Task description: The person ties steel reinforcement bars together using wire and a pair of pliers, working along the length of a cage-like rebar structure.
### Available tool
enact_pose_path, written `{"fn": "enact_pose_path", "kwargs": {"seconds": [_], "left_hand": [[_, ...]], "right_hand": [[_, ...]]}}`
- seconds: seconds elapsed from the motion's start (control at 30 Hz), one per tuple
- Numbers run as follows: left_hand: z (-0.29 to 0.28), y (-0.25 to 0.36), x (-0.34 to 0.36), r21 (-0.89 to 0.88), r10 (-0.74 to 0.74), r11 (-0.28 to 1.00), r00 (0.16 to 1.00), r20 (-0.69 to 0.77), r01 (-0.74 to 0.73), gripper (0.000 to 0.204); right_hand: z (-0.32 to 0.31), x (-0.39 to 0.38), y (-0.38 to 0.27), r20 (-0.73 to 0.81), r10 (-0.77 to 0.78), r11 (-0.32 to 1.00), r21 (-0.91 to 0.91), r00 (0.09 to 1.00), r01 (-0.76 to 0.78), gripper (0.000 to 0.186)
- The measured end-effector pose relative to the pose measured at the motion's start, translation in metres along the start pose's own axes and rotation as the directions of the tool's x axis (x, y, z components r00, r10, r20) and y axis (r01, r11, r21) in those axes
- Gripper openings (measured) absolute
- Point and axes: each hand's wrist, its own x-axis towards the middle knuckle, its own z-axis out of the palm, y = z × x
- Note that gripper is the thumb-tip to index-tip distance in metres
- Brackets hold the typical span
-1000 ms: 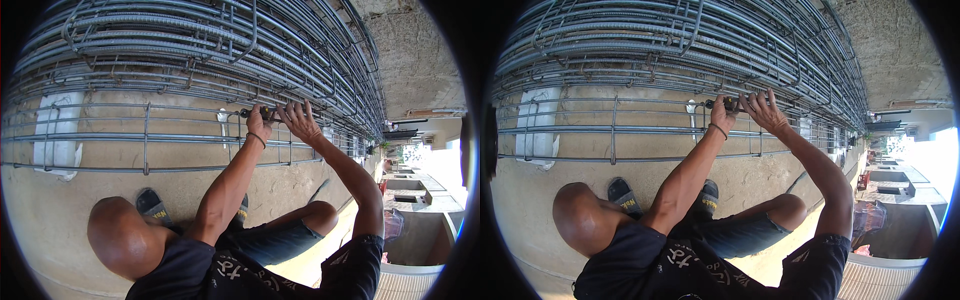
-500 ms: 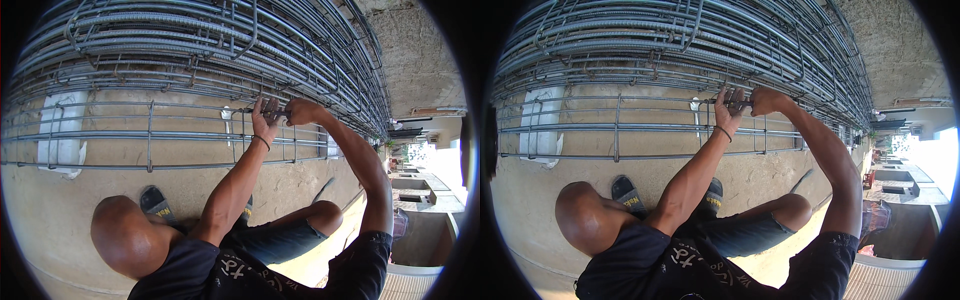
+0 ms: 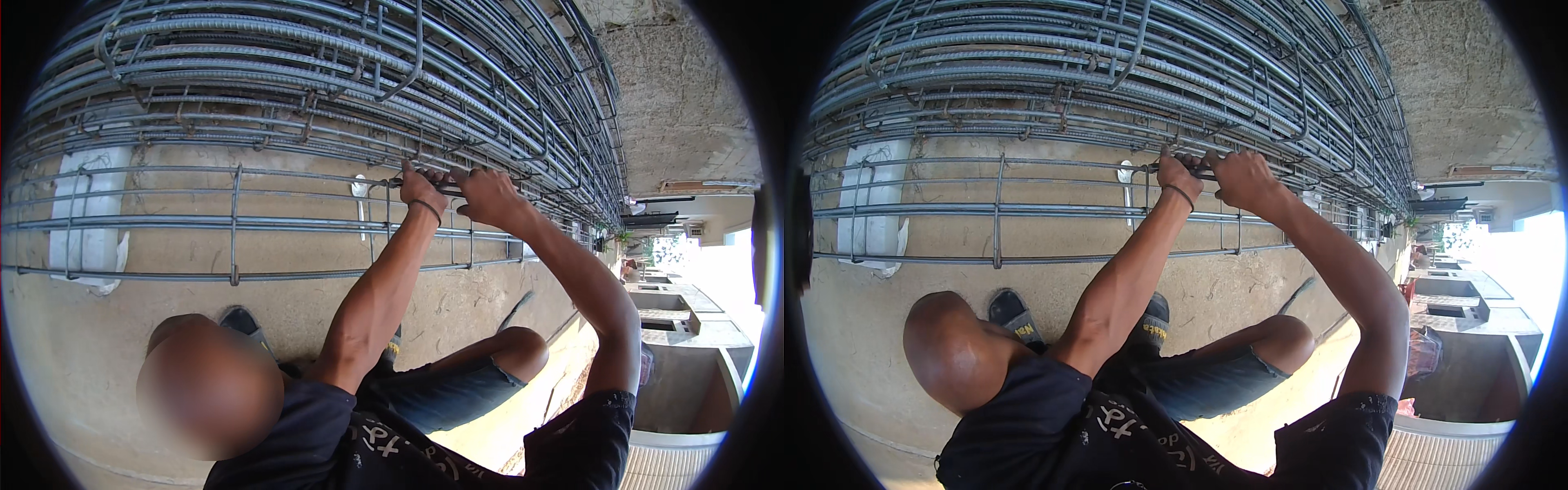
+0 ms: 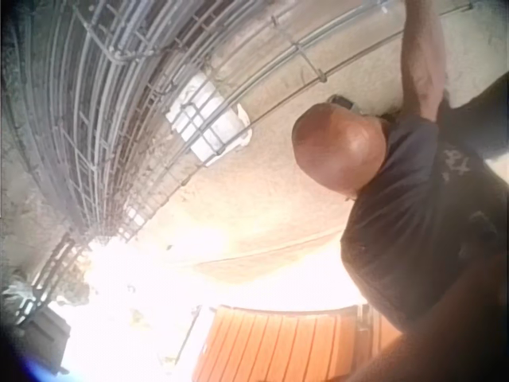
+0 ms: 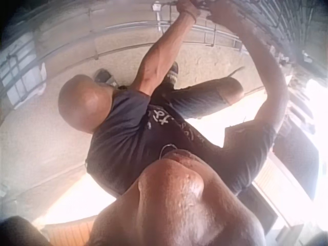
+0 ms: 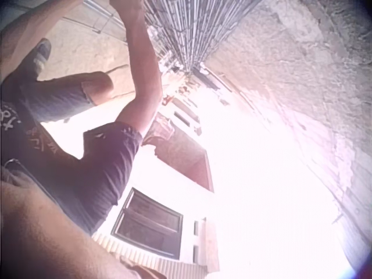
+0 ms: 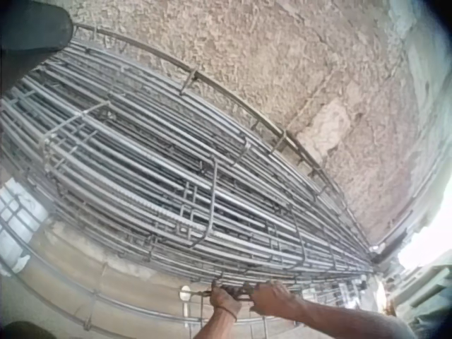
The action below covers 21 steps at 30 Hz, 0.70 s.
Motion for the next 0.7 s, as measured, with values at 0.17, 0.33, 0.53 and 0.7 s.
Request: {"fn": "enact_pose_path", "kwargs": {"seconds": [0.17, 0.33, 0.53, 0.7], "left_hand": [[0.003, -0.021, -0.036, 0.038, -0.032, 0.998, 0.972, -0.232, 0.042, 0.056], [-0.031, -0.002, -0.021, -0.011, 0.050, 0.999, 0.998, 0.033, -0.050, 0.062], [-0.044, -0.008, -0.045, 0.025, 0.070, 0.997, 0.998, 0.008, -0.070, 0.048], [-0.063, 0.007, -0.058, 0.800, 0.445, -0.212, 0.673, 0.591, -0.562, 0.035]], "right_hand": [[0.027, -0.021, 0.024, 0.037, 0.015, 0.999, 0.047, 0.999, -0.016, 0.031], [0.036, 0.005, 0.056, 0.253, -0.192, 0.942, 0.318, 0.948, 0.106, 0.028], [0.021, 0.016, 0.070, 0.547, -0.100, 0.876, 0.445, 0.831, -0.187, 0.041], [0.008, -0.002, 0.060, 0.482, 0.062, 0.989, 0.089, 0.874, -0.119, 0.027]]}}
